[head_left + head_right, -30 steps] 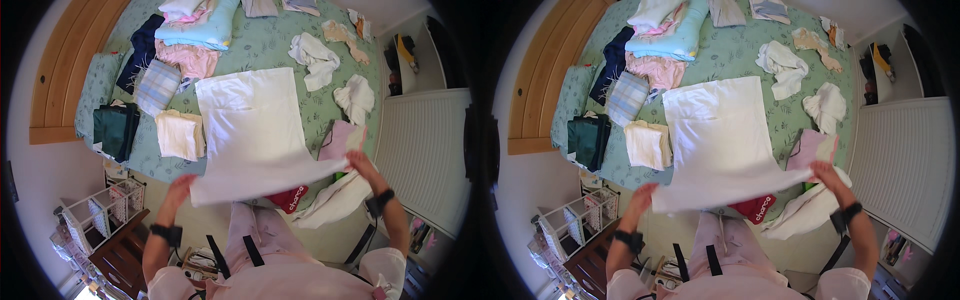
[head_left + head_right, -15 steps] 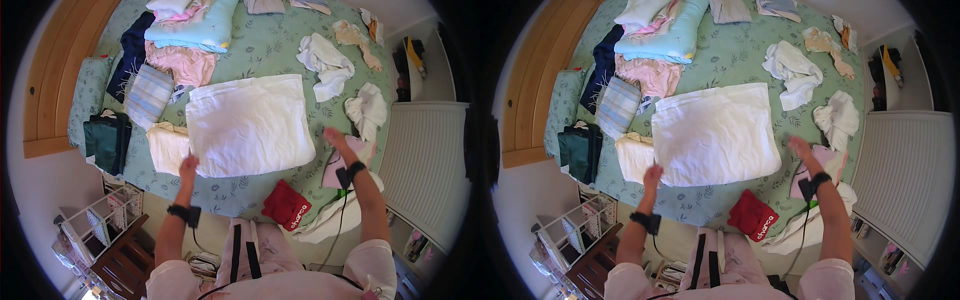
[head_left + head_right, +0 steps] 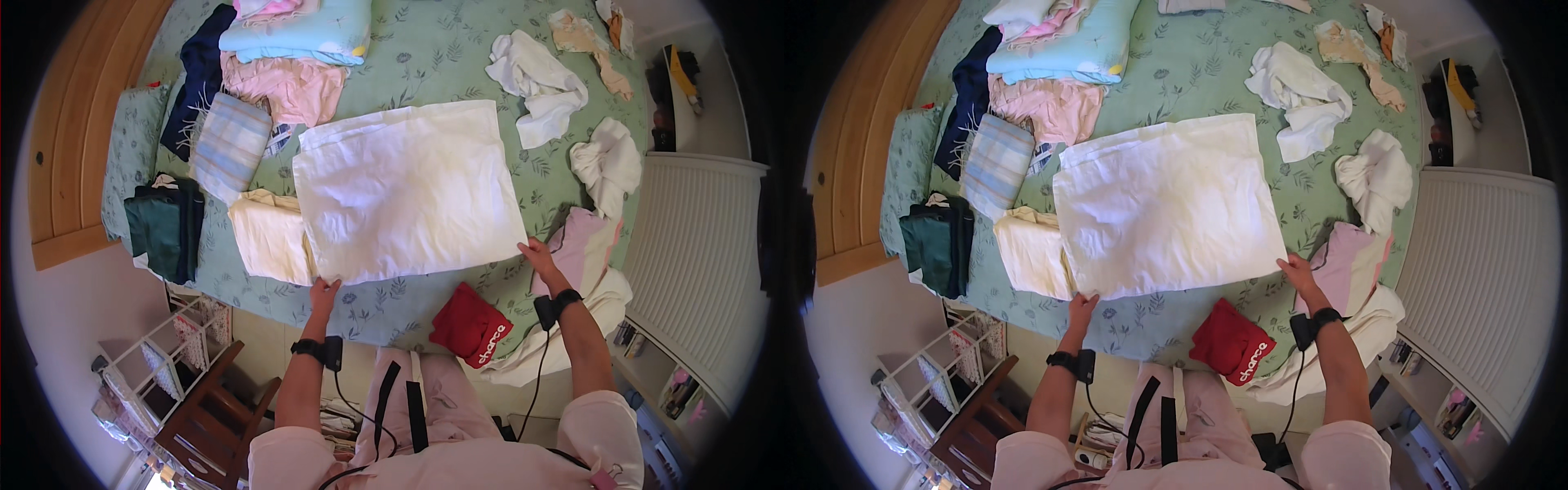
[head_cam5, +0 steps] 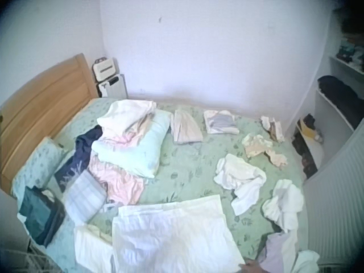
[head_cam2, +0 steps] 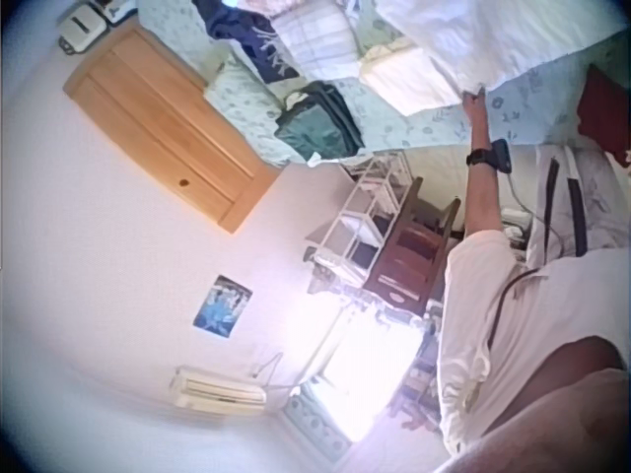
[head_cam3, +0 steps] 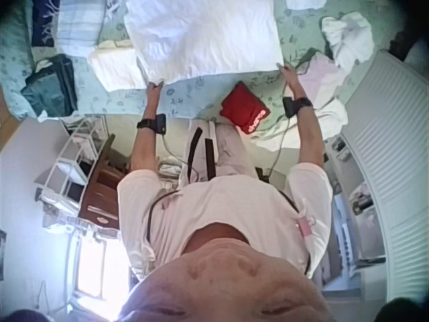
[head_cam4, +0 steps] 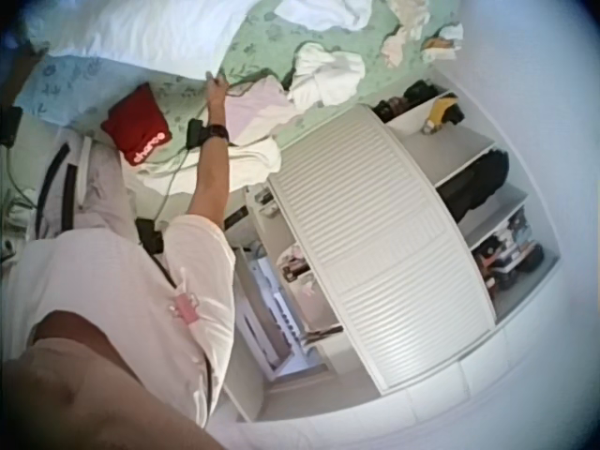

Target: The person folds multiple garments on a bed, including a dark green item, a striped towel, a white t-shirt, a cream long-sleeve shirt, a white towel, a white patterned shirt, a pink and white item, and a white robe. Each item is unfolded, aligned, and folded into neat rectangles and stacked on the bed.

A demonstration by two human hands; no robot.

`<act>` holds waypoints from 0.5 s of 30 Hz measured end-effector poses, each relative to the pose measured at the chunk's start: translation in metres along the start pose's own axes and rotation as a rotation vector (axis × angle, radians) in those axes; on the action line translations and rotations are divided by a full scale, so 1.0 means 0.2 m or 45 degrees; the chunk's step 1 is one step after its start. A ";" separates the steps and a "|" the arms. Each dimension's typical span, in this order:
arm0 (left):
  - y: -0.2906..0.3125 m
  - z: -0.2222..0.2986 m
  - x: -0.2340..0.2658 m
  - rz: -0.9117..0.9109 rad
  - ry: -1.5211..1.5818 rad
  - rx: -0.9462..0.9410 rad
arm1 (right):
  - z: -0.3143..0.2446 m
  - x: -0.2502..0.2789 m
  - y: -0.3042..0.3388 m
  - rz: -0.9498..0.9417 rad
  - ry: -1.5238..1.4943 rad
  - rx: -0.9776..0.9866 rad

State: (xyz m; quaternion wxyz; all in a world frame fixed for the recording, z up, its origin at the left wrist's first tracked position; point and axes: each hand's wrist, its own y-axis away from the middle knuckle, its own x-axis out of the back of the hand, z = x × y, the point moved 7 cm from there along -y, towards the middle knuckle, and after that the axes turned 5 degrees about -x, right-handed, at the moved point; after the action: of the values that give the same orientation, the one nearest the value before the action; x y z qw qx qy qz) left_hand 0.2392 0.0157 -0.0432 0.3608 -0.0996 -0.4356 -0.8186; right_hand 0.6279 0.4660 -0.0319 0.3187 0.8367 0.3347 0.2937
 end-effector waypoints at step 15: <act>0.26 0.90 0.53 -0.057 0.729 -0.265 | -0.94 0.24 0.55 0.010 -0.299 0.240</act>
State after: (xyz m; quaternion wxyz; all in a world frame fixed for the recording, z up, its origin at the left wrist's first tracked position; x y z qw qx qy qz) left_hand 0.1708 0.0857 0.1491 0.4386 0.1085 -0.2322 -0.8614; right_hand 0.5655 0.5025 0.1804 0.2747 0.8927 0.3181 0.1624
